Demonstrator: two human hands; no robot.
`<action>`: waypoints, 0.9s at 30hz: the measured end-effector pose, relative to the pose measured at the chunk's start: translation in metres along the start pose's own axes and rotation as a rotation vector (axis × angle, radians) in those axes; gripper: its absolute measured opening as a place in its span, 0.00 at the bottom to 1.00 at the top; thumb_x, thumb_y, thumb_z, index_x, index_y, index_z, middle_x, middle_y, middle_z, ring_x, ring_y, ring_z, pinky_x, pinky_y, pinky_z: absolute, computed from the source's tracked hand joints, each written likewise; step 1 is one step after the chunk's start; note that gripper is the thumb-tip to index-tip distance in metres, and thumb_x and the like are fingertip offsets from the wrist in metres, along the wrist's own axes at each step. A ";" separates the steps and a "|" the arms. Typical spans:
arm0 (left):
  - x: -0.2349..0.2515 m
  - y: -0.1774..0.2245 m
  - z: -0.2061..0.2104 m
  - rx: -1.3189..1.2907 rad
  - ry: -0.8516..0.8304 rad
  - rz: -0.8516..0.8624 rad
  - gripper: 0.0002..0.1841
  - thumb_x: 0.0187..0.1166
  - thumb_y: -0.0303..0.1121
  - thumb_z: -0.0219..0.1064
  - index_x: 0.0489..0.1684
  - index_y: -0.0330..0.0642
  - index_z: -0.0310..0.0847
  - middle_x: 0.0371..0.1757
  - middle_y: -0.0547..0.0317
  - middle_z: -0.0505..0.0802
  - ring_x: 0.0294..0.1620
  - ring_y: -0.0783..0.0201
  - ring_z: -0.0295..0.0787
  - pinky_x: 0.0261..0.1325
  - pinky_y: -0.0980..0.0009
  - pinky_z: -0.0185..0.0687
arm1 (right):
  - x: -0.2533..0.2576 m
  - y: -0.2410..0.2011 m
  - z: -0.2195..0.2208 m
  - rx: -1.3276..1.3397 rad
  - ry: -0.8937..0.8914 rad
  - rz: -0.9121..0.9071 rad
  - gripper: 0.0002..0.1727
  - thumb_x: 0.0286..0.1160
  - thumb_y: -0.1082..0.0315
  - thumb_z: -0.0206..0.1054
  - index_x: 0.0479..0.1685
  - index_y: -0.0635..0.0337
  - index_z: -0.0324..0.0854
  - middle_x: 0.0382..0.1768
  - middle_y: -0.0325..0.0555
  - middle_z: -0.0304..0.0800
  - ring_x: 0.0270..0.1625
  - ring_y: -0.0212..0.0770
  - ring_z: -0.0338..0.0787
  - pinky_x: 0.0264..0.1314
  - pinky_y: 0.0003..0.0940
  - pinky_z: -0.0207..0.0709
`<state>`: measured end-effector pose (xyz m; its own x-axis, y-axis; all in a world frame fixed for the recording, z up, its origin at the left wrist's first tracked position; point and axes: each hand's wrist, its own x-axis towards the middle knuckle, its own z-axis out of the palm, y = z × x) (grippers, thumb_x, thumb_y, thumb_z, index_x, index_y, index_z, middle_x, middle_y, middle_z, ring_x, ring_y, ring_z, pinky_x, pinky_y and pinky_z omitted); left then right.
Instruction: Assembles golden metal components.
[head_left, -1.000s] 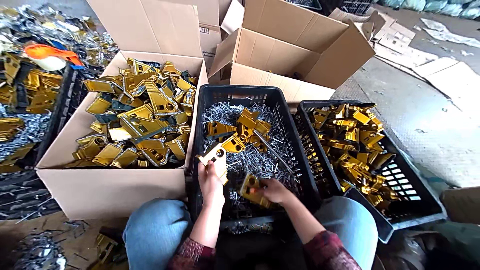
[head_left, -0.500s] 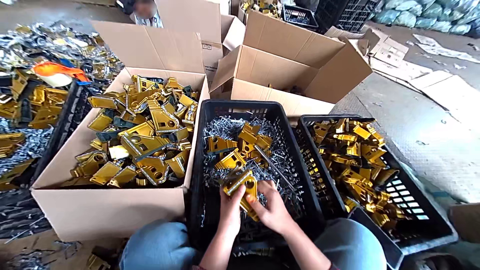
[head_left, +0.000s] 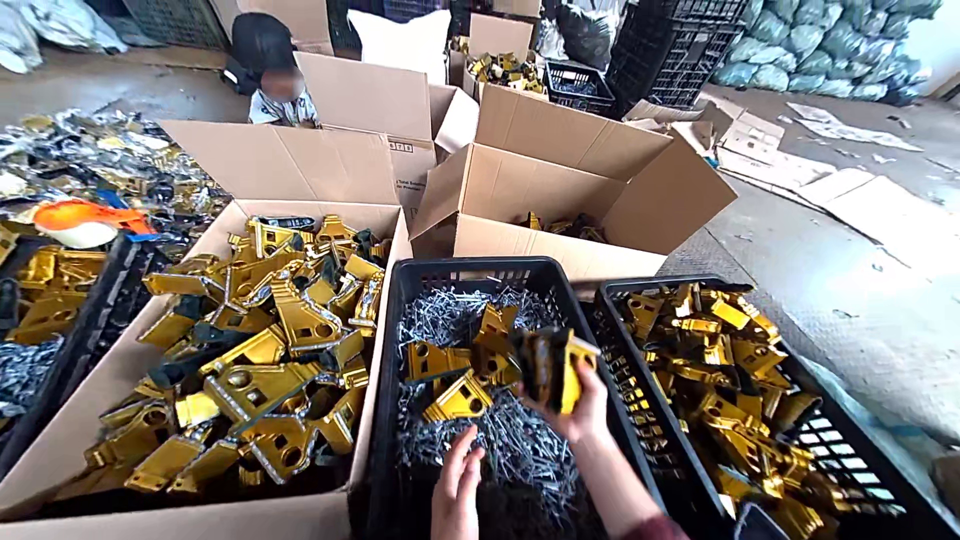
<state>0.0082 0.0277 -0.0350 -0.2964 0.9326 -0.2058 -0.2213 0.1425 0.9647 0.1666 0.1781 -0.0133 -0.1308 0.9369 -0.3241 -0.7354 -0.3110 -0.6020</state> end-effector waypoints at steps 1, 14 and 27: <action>0.002 0.002 -0.001 -0.028 0.014 -0.030 0.26 0.86 0.36 0.46 0.77 0.31 0.73 0.77 0.43 0.81 0.70 0.58 0.82 0.66 0.60 0.81 | 0.029 -0.020 0.018 -0.027 0.040 -0.047 0.31 0.76 0.39 0.53 0.68 0.52 0.72 0.51 0.56 0.89 0.49 0.56 0.92 0.45 0.59 0.88; 0.005 -0.002 -0.005 -0.155 0.021 -0.148 0.21 0.89 0.34 0.46 0.72 0.30 0.72 0.66 0.50 0.84 0.63 0.64 0.84 0.63 0.64 0.81 | 0.193 -0.088 0.041 -0.809 0.012 -0.446 0.28 0.93 0.59 0.47 0.89 0.53 0.55 0.64 0.50 0.86 0.51 0.43 0.93 0.51 0.44 0.89; 0.002 0.005 -0.001 -0.150 0.059 -0.115 0.18 0.83 0.26 0.53 0.68 0.28 0.74 0.63 0.51 0.86 0.60 0.65 0.85 0.61 0.66 0.83 | 0.179 0.019 0.071 -1.987 -0.044 0.108 0.54 0.68 0.26 0.67 0.87 0.56 0.64 0.65 0.69 0.86 0.69 0.69 0.85 0.68 0.74 0.74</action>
<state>0.0056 0.0295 -0.0312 -0.3139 0.8914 -0.3270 -0.3913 0.1924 0.8999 0.0820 0.3514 -0.0304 -0.1520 0.8983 -0.4122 0.9089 -0.0368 -0.4154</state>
